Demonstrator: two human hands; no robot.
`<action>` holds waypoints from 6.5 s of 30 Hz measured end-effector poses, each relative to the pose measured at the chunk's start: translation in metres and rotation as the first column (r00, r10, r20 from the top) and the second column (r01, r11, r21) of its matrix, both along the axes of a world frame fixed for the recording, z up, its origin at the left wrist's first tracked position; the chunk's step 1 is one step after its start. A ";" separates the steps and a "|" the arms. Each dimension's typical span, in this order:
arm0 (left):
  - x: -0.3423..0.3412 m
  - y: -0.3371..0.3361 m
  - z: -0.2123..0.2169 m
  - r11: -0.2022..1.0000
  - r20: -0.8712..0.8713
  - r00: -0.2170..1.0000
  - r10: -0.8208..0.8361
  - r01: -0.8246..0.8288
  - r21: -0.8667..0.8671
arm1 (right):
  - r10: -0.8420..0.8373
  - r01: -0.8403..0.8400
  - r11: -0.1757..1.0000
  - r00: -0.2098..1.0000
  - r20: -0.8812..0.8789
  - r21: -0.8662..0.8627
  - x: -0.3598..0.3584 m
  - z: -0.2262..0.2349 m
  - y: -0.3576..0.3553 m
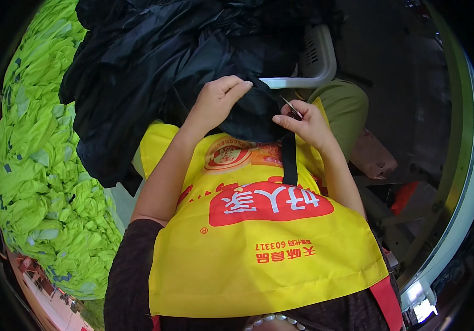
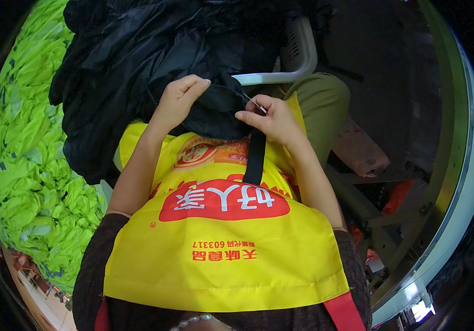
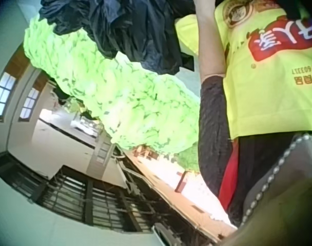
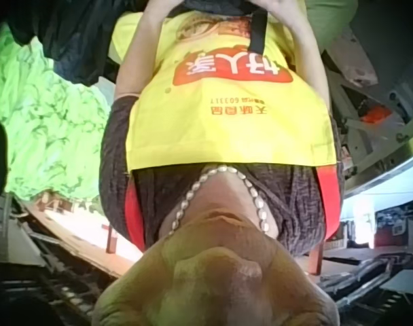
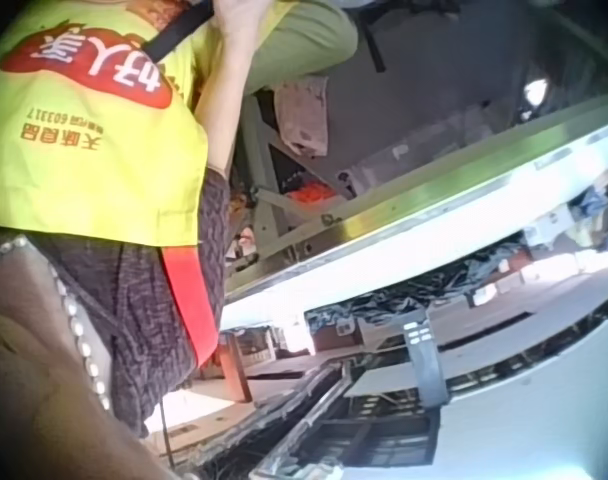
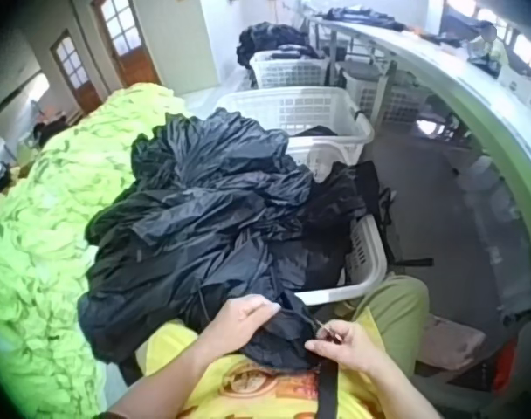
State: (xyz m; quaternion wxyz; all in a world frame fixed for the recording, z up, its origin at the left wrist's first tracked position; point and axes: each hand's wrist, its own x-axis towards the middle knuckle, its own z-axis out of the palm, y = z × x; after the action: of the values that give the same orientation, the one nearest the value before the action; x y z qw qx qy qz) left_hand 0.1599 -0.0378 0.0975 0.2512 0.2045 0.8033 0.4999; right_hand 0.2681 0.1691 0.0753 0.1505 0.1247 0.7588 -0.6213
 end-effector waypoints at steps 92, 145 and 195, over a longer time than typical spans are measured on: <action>0.044 -0.027 0.018 0.996 -0.104 0.990 0.093 -0.091 0.024 | -0.439 0.464 0.581 0.871 0.222 -0.669 -0.029 -0.036 -0.041; 0.036 -0.037 -0.015 0.734 0.772 0.636 0.017 -0.532 0.422 | 0.158 0.029 0.909 0.899 -0.410 0.415 -0.053 0.010 -0.003; 0.003 0.016 0.004 0.992 0.228 0.968 -0.103 0.117 -0.049 | -0.062 0.078 0.923 0.997 0.054 -0.378 -0.038 -0.034 0.005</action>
State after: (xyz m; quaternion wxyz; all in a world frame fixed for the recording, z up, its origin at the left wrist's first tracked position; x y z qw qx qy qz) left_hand 0.1625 -0.0220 0.1019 0.3744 0.1830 0.7720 0.4800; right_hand 0.2299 0.1740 0.0417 0.1652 0.1331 0.6160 -0.7586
